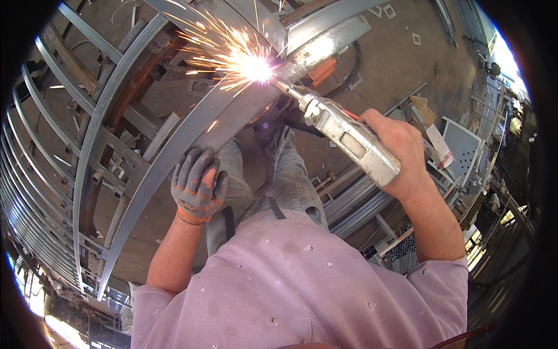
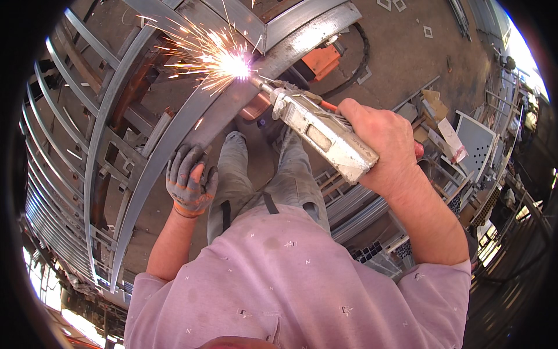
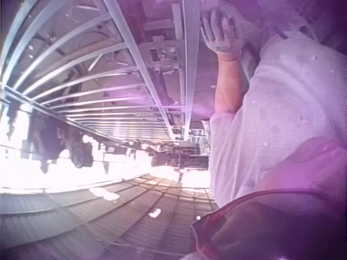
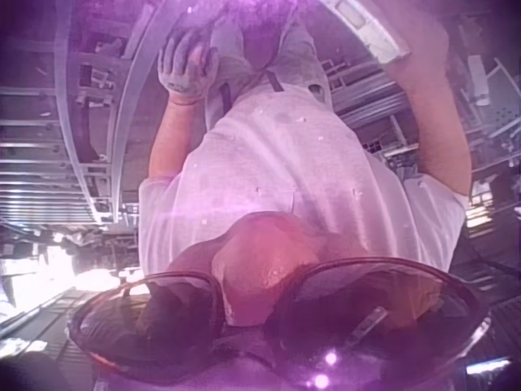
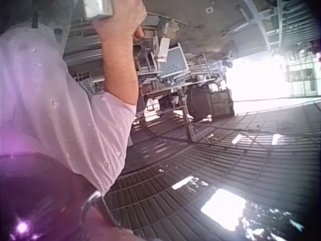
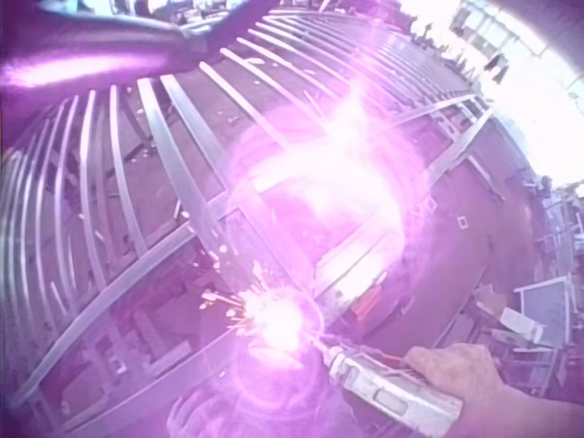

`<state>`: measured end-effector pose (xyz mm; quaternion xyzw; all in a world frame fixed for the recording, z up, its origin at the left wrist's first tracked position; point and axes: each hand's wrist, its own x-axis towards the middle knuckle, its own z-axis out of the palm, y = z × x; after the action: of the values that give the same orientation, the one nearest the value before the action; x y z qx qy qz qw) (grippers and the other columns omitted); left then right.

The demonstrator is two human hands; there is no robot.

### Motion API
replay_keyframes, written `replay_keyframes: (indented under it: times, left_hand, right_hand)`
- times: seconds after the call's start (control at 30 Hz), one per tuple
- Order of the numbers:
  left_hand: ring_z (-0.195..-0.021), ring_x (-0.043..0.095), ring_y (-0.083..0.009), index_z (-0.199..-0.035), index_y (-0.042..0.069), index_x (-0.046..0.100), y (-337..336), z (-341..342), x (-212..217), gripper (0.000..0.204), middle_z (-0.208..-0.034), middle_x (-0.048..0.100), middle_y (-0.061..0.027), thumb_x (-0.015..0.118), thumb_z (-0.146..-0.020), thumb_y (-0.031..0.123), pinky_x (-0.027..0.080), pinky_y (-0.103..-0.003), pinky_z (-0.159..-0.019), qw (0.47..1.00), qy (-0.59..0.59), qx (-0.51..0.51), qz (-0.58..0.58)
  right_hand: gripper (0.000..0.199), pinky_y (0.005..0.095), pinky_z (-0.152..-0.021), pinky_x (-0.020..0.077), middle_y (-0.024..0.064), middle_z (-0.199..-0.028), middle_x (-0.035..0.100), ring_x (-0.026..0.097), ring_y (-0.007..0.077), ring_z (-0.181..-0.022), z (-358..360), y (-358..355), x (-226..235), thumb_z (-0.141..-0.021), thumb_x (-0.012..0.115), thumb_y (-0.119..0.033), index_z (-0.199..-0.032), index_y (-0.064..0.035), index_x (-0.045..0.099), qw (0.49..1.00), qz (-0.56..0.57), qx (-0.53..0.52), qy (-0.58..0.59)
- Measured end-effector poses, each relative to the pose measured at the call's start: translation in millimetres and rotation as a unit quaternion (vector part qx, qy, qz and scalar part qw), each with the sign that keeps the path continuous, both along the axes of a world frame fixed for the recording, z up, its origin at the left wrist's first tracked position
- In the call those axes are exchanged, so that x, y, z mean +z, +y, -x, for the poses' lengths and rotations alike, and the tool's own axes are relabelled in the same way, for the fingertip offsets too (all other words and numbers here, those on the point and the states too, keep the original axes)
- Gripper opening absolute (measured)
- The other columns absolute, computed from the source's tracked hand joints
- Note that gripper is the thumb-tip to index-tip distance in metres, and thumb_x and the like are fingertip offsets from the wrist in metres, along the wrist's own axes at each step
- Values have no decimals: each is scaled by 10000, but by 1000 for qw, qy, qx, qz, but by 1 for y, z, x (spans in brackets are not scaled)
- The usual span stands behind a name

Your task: The person welds a metal frame using a handheld welding torch, creating bright sparks at the joints. They reposition the torch and adjust their grip to weld different sections of the frame.

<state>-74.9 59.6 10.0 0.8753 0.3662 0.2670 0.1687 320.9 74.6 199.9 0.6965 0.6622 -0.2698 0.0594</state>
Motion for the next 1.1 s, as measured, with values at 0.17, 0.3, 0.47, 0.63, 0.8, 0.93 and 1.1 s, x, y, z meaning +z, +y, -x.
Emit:
replay_keyframes:
  times: [0.17, 0.3, 0.47, 0.63, 0.8, 0.93, 1.1]
  left_hand:
    - [-1292, 716, -409, -1263, 127, 644, 1, 0, 6, 390, -1435, 737, -113, 846, -931, 146, 555, -552, -1092, 1000, 14, 6, 2]
    - [-1296, 712, -420, -1286, 124, 650, 0, 2, 5, 415, -1441, 733, -115, 851, -923, 146, 549, -565, -1119, 1000, 6, 7, 4]
    - [-1299, 698, -450, -1235, 99, 654, 0, -1, 12, 428, -1432, 711, -152, 852, -856, 115, 541, -580, -1110, 1000, 2, 10, 19]
    - [-1301, 685, -466, -1252, 69, 666, 0, -19, 45, 461, -1411, 713, -177, 858, -837, 133, 542, -573, -1115, 995, -43, 25, 84]
    - [-1328, 684, -400, -1387, 44, 695, -16, -70, 92, 569, -1353, 756, -139, 870, -910, 299, 561, -495, -1146, 992, -21, 0, 122]
    - [-1325, 697, -351, -1474, 42, 668, -12, -127, 130, 703, -1383, 748, -142, 882, -919, 415, 565, -456, -1137, 933, -1, -50, 357]
    - [-1294, 716, -358, -1553, 8, 612, -18, -186, 157, 855, -1436, 706, -209, 842, -935, 552, 569, -466, -1114, 856, -80, -125, 495]
  right_hand:
    - [333, 533, -750, 599, 154, -929, 772, 775, 428, -903, -6, -2, 0, -885, 846, -288, -1089, -96, 666, 1000, -7, -1, 19]
    - [279, 509, -743, 582, 186, -893, 753, 755, 452, -878, -14, -7, 4, -897, 838, -211, -1107, -88, 702, 999, -24, -3, 31]
    - [284, 437, -750, 581, 164, -874, 752, 774, 377, -817, -25, -20, 34, -914, 827, -50, -1181, -31, 731, 991, -41, -57, 113]
    - [356, 370, -829, 602, 136, -979, 797, 769, 301, -874, -37, -46, 59, -936, 871, -64, -1268, -19, 752, 973, -56, -145, 173]
    - [407, 305, -926, 591, 56, -1130, 817, 746, 147, -1008, -32, -52, 82, -979, 905, -111, -1352, -6, 781, 917, -62, -253, 301]
    - [395, 289, -916, 576, 44, -1143, 813, 681, 80, -1010, -18, -36, 96, -1016, 867, -89, -1377, 22, 754, 885, -71, -256, 383]
    - [424, 323, -905, 605, 40, -1136, 806, 723, 105, -998, 5, -5, 89, -1010, 867, -87, -1389, 41, 727, 827, -36, -243, 506]
